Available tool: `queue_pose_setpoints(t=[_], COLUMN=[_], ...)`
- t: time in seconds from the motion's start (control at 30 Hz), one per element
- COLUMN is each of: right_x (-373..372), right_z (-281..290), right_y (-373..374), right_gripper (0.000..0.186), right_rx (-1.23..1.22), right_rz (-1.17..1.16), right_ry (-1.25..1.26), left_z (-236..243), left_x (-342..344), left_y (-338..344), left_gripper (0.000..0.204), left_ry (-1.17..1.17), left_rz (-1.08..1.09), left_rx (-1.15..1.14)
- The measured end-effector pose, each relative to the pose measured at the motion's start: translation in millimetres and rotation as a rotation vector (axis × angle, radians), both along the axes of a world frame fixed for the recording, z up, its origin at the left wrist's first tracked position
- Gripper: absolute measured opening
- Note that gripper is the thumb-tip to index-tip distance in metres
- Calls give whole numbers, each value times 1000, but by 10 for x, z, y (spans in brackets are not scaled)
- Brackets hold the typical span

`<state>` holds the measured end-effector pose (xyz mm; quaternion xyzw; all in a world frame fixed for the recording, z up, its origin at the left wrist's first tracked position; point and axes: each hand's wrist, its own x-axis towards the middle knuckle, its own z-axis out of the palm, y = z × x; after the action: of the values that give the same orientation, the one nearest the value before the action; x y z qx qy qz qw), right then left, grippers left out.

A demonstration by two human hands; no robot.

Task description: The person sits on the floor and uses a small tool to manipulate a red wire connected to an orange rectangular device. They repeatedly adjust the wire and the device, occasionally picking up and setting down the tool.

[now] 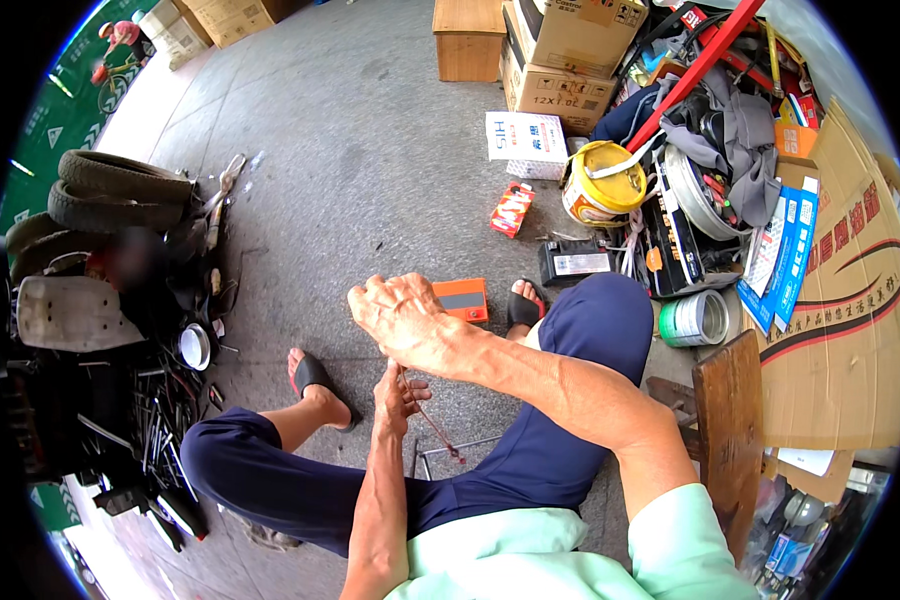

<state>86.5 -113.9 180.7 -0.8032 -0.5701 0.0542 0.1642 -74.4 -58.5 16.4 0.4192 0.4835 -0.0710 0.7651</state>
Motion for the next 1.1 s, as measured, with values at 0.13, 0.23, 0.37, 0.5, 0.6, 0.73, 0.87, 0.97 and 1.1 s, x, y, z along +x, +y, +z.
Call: queue_pose_setpoints(t=[0.13,0.23,0.37,0.5,0.6,0.73,0.87,0.97,1.1], right_x=[11,-6,1,2,-6,-7,66,25,-7], right_z=[-2,59,21,52,47,76,171,213,276], right_y=[25,27,32,56,63,87,31,7,39], right_gripper=[20,20,18,17,16,14,12,13,14], right_rx=[-21,30,59,101,84,33,-43,-132,-170], right_rz=[-4,54,89,94,63,34,85,34,193], right_ry=[58,57,34,27,56,108,74,-6,-116], left_z=[-53,-78,-64,-193,-175,-196,-223,-190,-253], left_x=[-46,-41,12,-2,45,32,32,66,73], left_y=[-12,-23,-18,14,-14,-74,-139,-128,-139], left_gripper=[46,42,39,38,38,41,44,44,42], left_ry=[-38,-21,33,-21,2,9,-18,3,-51], left_rz=[0,-5,-35,-25,-33,-13,53,69,96], left_rx=[93,100,159,226,284,320,248,265,322])
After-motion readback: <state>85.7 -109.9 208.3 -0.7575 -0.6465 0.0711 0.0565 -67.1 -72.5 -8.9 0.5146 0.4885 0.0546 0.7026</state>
